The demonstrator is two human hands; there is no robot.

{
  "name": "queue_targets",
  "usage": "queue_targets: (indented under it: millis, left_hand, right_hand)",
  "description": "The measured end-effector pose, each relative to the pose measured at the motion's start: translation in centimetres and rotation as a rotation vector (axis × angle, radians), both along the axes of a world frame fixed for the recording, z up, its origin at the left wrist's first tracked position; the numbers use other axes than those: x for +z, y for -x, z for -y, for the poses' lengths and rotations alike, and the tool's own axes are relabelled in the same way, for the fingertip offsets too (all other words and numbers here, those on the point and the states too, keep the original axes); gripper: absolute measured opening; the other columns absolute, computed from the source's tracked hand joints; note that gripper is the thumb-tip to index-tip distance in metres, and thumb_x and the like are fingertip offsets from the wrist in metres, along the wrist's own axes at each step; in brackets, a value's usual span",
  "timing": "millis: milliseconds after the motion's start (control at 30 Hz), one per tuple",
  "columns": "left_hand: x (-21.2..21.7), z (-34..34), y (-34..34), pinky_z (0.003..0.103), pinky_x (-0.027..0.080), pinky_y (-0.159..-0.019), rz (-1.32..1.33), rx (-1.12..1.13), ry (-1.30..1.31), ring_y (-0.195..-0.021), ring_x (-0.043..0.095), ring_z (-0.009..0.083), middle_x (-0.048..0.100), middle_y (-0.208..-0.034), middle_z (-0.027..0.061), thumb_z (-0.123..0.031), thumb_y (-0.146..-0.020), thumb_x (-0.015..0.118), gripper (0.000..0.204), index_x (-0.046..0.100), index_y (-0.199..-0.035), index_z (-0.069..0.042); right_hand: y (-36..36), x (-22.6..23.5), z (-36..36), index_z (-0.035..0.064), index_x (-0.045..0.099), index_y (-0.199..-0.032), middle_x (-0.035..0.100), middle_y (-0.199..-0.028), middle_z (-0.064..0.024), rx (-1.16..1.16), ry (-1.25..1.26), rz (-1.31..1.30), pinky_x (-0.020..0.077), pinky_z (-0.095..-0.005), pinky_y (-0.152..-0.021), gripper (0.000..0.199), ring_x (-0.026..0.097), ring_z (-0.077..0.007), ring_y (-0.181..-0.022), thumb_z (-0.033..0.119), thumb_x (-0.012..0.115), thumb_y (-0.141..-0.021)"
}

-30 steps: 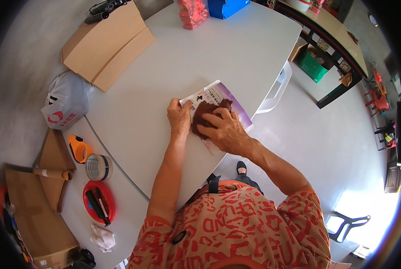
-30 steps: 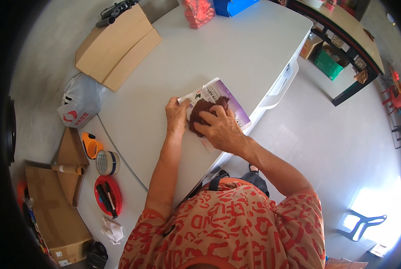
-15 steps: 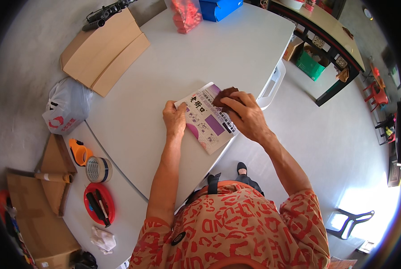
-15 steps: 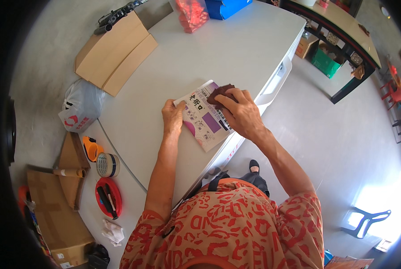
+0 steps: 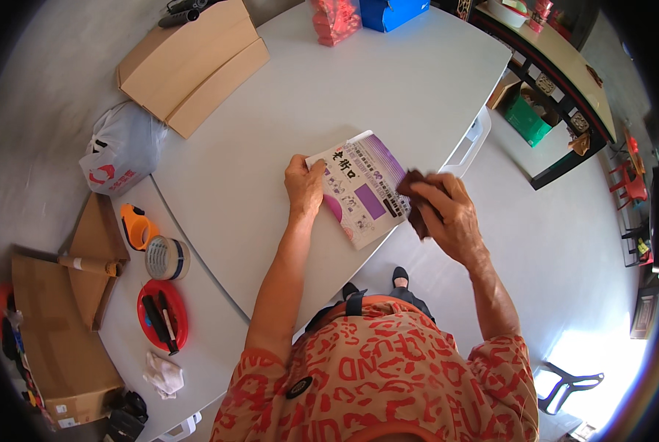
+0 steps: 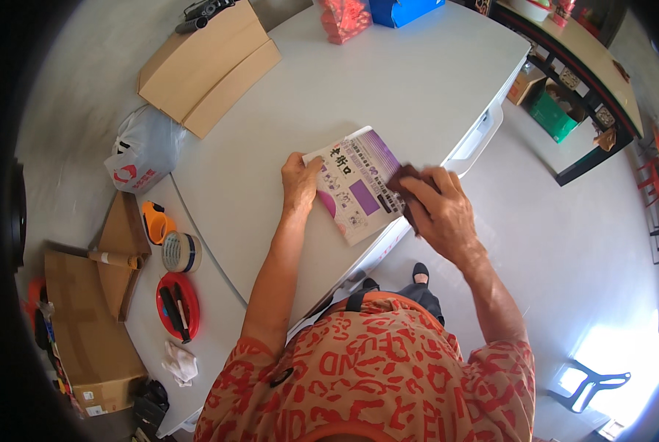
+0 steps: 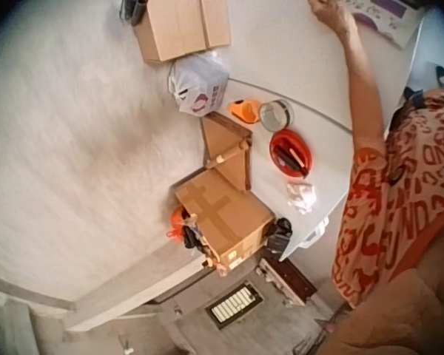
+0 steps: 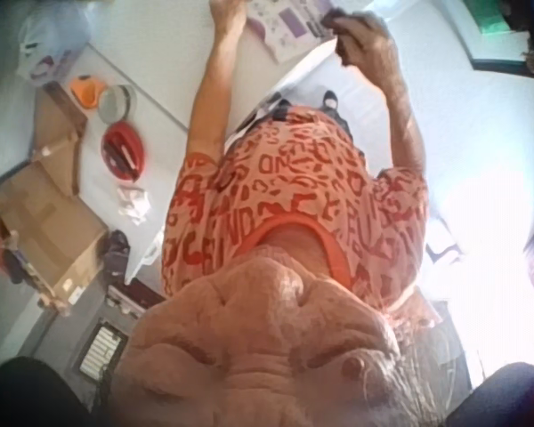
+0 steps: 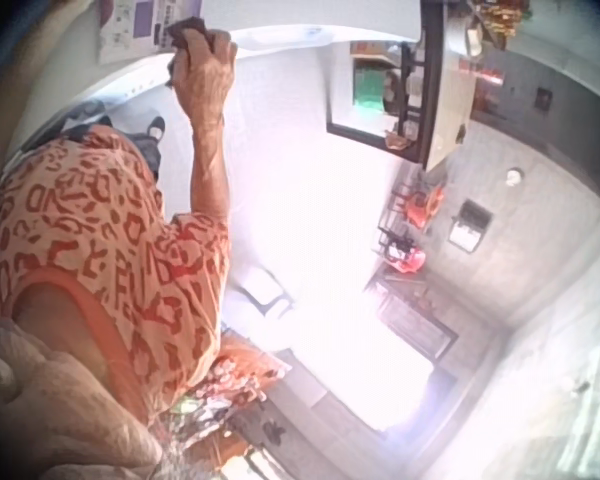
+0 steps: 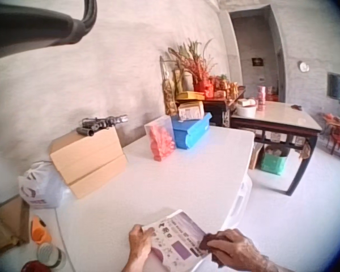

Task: The person wipes a toy gun, a black cylindrical object, a purple box, a roll of tape, and a tape dispenser with a brown cloth. The person handles each item individually, wiping all sides before placing it on the table.

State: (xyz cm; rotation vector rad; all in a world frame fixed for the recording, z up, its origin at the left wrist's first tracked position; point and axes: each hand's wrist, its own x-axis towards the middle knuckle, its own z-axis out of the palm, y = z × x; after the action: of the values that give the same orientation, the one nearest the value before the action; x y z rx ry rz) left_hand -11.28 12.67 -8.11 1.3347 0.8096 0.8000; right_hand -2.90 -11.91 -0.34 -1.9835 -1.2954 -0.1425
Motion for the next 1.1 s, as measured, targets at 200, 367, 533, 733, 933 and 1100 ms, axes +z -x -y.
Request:
queue_targets:
  millis: [200, 367, 533, 733, 933, 1100]
  left_hand:
    - [0.5, -0.4, 0.5, 0.028, 0.045, -0.059, 0.016, -0.027, 0.052, -0.069, 0.054, 0.0103, 0.057, -0.077, 0.0063, -0.004, -0.080, 0.061, 0.014, 0.056, -0.088, 0.005]
    - [0.7, -0.5, 0.4, 0.028, 0.047, -0.056, -0.067, -0.023, 0.092, -0.067, 0.056, 0.0129, 0.058, -0.080, 0.0093, -0.003, -0.080, 0.061, 0.015, 0.055, -0.090, 0.005]
    - [1.0, -0.5, 0.7, 0.030, 0.048, -0.058, 0.002, -0.069, 0.197, -0.065, 0.055, 0.0135, 0.058, -0.079, 0.0108, 0.000, -0.077, 0.062, 0.017, 0.055, -0.091, 0.007]
    - [2.7, 0.9, 2.5, 0.042, 0.053, -0.077, -0.055, -0.008, -0.430, -0.090, 0.060, 0.0270, 0.057, -0.100, 0.0148, -0.005, -0.078, 0.064, 0.027, 0.056, -0.104, -0.001]
    - [9.6, 2.7, 5.3, 0.045, 0.046, -0.088, -0.238, -0.391, -1.552, -0.099, 0.062, 0.0301, 0.064, -0.107, 0.0091, -0.015, -0.075, 0.072, 0.032, 0.064, -0.106, -0.011]
    - [12.2, 2.4, 5.7, 0.036, 0.051, -0.068, -0.595, -0.540, -1.264, -0.076, 0.066, 0.0254, 0.070, -0.082, 0.0036, -0.017, -0.082, 0.068, 0.018, 0.071, -0.099, -0.013]
  right_hand:
    - [3.9, -2.3, -9.8, 0.0099, 0.069, -0.090, 0.057, -0.105, -0.0096, 0.062, -0.126, 0.295, 0.0484, -0.0409, -0.082, 0.017, 0.054, -0.0282, -0.099, 0.008, 0.065, -0.073]
    - [6.4, -3.7, -8.8, 0.0108, 0.063, -0.106, 0.051, -0.117, -0.0120, -0.044, 0.183, 0.274, 0.0435, -0.0411, -0.082, 0.044, 0.048, -0.0327, -0.107, 0.023, 0.077, -0.065]
    - [6.1, -5.8, -6.9, 0.0081, 0.059, -0.108, 0.049, -0.118, -0.0150, -0.253, 0.187, 0.411, 0.0465, -0.0461, -0.082, 0.047, 0.049, -0.0347, -0.106, 0.012, 0.071, -0.063]
    - [3.5, -4.5, -5.0, 0.0103, 0.064, -0.092, 0.057, -0.098, -0.0062, -0.101, 0.119, 0.474, 0.0553, -0.0366, -0.065, 0.033, 0.059, -0.0251, -0.084, 0.003, 0.069, -0.061]
    - [2.5, 0.8, -4.6, 0.0102, 0.064, -0.079, 0.055, -0.082, -0.0036, 0.096, -0.003, 0.489, 0.0537, -0.0328, -0.055, 0.019, 0.058, -0.0216, -0.072, 0.001, 0.068, -0.063]
    - [1.0, 6.9, -5.2, 0.0111, 0.066, -0.087, 0.059, -0.086, -0.0046, 0.126, -0.164, 0.443, 0.0535, -0.0341, -0.062, 0.025, 0.060, -0.0229, -0.078, 0.009, 0.077, -0.064]
